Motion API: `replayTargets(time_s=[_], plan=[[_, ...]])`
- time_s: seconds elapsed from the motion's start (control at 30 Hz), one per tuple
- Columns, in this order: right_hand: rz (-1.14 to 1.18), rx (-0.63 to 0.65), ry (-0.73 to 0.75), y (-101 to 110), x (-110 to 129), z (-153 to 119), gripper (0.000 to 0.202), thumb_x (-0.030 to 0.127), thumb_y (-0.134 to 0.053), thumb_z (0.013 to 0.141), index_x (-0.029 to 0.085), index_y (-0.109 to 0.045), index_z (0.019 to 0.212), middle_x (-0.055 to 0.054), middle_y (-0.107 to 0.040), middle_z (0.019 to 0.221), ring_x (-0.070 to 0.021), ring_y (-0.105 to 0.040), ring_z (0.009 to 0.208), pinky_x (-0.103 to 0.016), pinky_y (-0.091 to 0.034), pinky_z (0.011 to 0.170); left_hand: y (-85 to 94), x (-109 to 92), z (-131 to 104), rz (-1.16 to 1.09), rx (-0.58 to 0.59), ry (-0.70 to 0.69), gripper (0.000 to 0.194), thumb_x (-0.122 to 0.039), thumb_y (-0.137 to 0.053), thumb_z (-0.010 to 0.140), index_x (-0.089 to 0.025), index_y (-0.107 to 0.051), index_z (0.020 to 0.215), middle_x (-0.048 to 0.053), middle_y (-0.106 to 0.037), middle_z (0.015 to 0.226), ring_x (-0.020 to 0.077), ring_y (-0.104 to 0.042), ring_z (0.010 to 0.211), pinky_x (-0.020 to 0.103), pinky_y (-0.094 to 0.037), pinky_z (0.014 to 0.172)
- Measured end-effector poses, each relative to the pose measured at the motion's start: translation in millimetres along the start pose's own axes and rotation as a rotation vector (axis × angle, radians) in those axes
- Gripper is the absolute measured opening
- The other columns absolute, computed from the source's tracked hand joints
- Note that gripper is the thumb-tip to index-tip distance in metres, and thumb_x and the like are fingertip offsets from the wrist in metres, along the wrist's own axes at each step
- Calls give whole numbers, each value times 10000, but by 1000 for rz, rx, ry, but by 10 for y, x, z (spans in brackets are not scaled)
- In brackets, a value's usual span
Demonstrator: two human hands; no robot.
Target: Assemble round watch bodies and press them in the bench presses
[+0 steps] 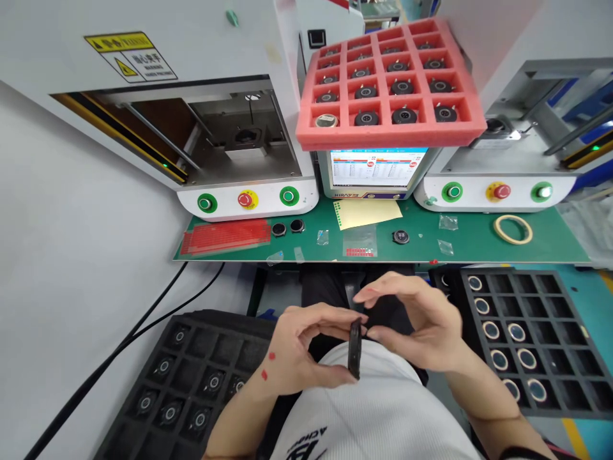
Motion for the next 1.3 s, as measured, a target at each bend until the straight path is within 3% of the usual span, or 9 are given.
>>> replayTargets(time_s=[0.07,0.13,0.3,0.43,0.73,1.1,1.3], plan=[[26,-141,-12,4,48,-54,339,48,-652,803,236,-623,1085,-41,-686,906,-160,-636,792,-323,-547,703,20,-90,-52,200,-145,-176,578,-169,-857,633,-236,-667,1175,98,-743,1084,236,-741,890,334,-635,797],[125,-124,-114,-64,57,-102,199,62,-640,827,218,-653,949,-19,-661,783,-141,-616,704,-292,-534,638,14,-160,-96,366,-210,-307,639,-155,-867,613,-241,-645,1206,81,-741,1094,217,-741,883,314,-636,793],[438,-19,-389,-241,-4,-174,75,116,-673,822,191,-672,817,-2,-609,781,-102,-623,644,-236,-553,598,-12,-228,-123,515,-171,-425,684,-103,-844,637,-198,-600,1269,86,-721,1143,198,-727,937,269,-629,797],[555,-34,-471,-287,-27,-179,84,110,-667,819,188,-675,791,11,-581,788,-83,-624,617,-209,-554,574,-25,-255,-122,560,-174,-426,664,-106,-832,657,-216,-600,1268,70,-722,1140,182,-726,923,266,-632,789],[411,-42,-475,-274,13,-134,121,199,-707,806,175,-640,708,5,-577,709,-94,-577,602,-219,-528,561,-46,-282,-130,598,-206,-397,679,-124,-848,641,-245,-607,1263,58,-729,1121,183,-729,907,268,-643,757],[433,-60,-494,-278,1,-137,119,101,-713,771,172,-633,718,23,-575,713,-74,-567,630,-194,-512,604,-39,-303,-109,620,-188,-369,641,-193,-827,693,-300,-587,1278,49,-728,1127,185,-730,901,295,-653,739],[757,-145,-614,-379,-198,-148,247,146,-767,739,181,-524,716,58,-578,682,-58,-591,523,-182,-573,516,-8,-286,-84,654,-163,-436,572,-154,-786,739,-234,-599,1273,95,-725,1127,191,-721,940,295,-636,778]])
Point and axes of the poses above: each hand's wrist, its own z-axis towards the middle knuckle, its own y-axis out of the back of the hand, x = y × z, the point moved 4 cm from there along z, towards the middle knuckle
